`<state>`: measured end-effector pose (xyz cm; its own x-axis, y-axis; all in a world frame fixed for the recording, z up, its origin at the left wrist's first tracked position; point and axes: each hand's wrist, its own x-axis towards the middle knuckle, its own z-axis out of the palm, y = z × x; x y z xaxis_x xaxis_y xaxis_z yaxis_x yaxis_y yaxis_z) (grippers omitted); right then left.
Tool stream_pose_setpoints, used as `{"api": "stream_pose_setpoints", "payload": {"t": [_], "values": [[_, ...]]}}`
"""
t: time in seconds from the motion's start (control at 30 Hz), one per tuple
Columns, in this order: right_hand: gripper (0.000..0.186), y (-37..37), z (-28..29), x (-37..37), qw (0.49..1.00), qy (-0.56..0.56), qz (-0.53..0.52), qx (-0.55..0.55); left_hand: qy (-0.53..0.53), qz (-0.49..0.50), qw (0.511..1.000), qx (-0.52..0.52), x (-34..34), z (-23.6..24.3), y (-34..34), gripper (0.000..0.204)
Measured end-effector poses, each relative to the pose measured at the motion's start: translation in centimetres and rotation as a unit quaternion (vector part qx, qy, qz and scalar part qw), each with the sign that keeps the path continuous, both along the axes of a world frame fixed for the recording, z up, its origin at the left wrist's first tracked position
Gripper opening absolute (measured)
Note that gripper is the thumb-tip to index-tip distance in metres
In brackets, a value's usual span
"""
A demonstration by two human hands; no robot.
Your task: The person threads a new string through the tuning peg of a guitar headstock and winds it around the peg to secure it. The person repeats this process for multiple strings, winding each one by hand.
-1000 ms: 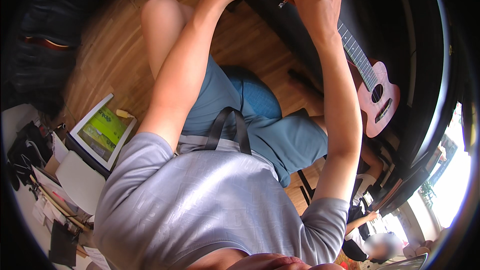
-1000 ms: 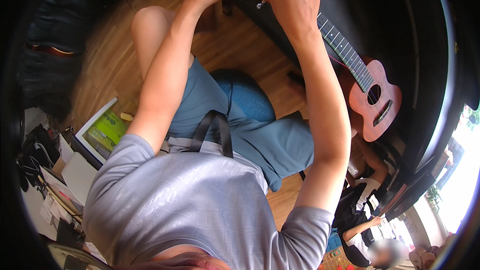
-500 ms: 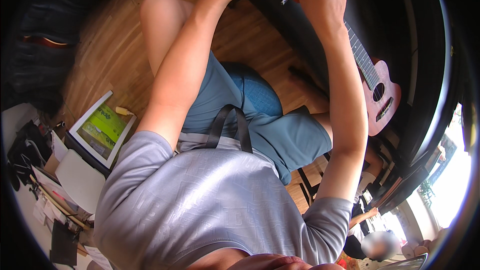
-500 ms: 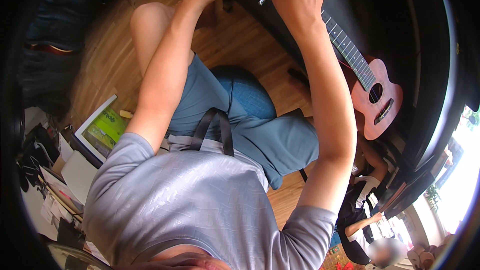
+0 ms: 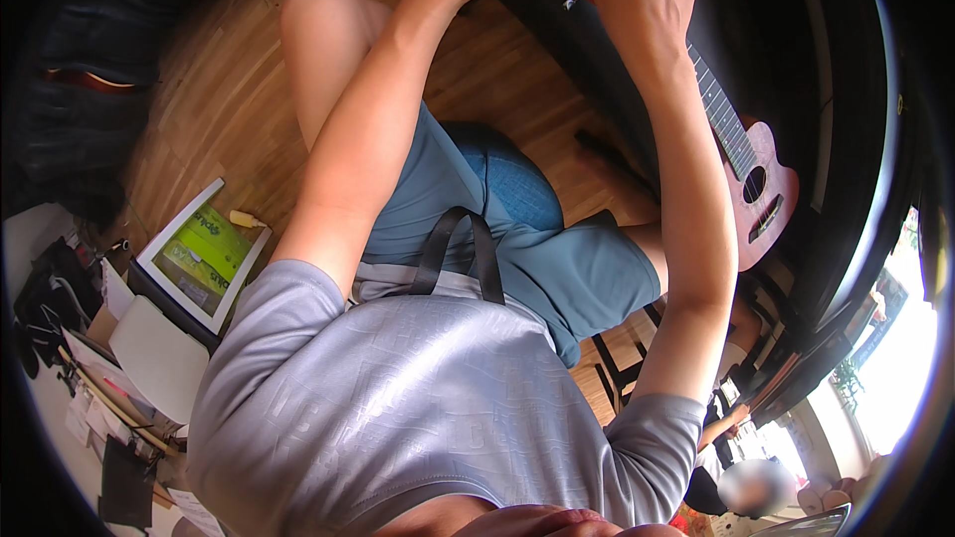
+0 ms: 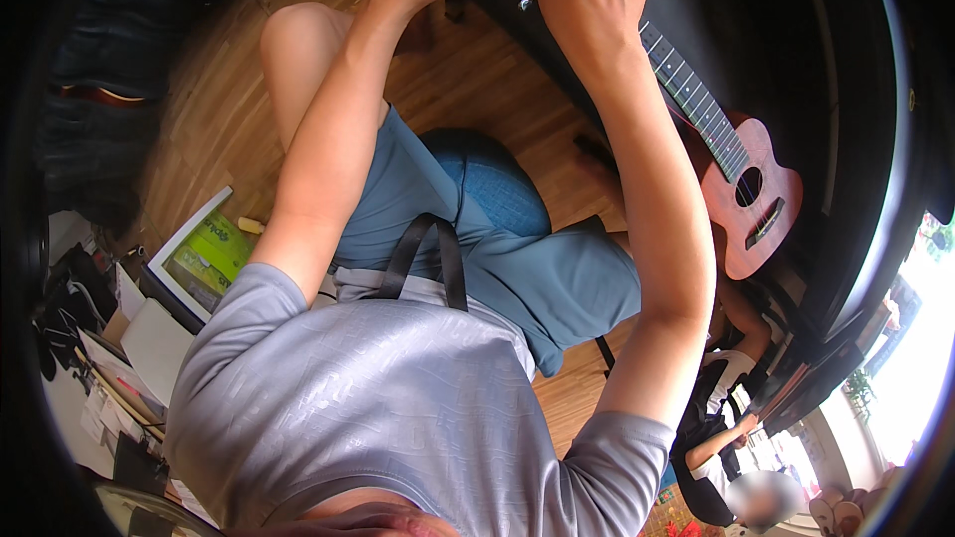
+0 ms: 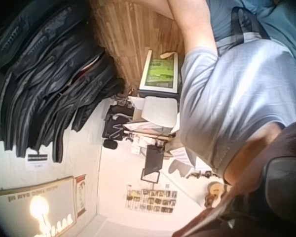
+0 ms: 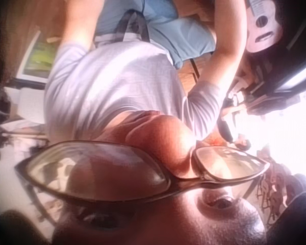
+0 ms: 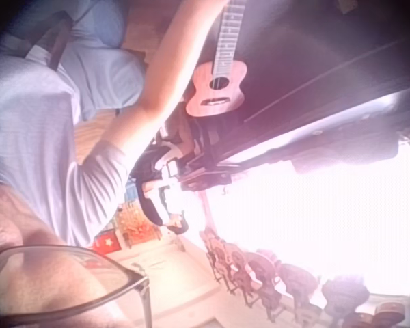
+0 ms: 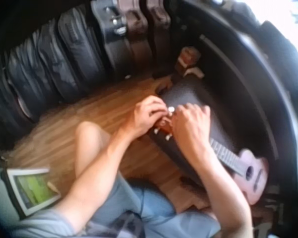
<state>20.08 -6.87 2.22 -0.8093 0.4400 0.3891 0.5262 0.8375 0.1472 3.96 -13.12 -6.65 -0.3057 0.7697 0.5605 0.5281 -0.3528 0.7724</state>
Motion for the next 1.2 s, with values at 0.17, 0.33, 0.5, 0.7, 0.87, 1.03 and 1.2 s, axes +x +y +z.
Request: {"api": "stream_pose_setpoints", "payload": {"t": [0.17, 0.33, 0.5, 0.7, 0.87, 1.03, 1.2], "values": [[0.011, -0.4, 0.3, -0.1, 1.000, 0.015, 0.002, -0.005, 0.002, 0.000, 1.000, -0.019, 0.3, 0.6, -0.2, 0.012], [0.009, -2.0, 0.9, -0.4, 0.988, 0.064, -0.058, -0.130, 0.000, -0.008, 1.000, 0.001, 0.2, 0.2, -0.2, 0.012], [0.007, -2.9, -0.1, -0.4, 0.983, 0.102, -0.087, -0.125, 0.017, 0.004, 1.000, 0.015, 0.2, 0.1, -0.1, 0.011], [0.023, -3.0, -2.2, -0.5, 0.981, 0.117, -0.126, -0.092, 0.013, -0.006, 1.000, 0.022, 0.2, -0.4, 0.1, 0.011], [0.021, -3.7, -3.8, -1.0, 0.977, 0.158, -0.127, -0.065, 0.022, 0.000, 0.999, 0.026, 0.0, -1.0, 0.4, 0.010], [0.015, -3.8, -4.5, -1.2, 0.970, 0.214, -0.109, -0.020, 0.013, -0.008, 1.000, 0.023, 0.1, -1.4, 0.7, 0.011], [0.007, -5.1, -2.4, -1.1, 0.967, 0.195, -0.153, -0.051, 0.008, -0.002, 1.000, 0.024, 0.4, -1.5, 0.9, 0.012]]}}
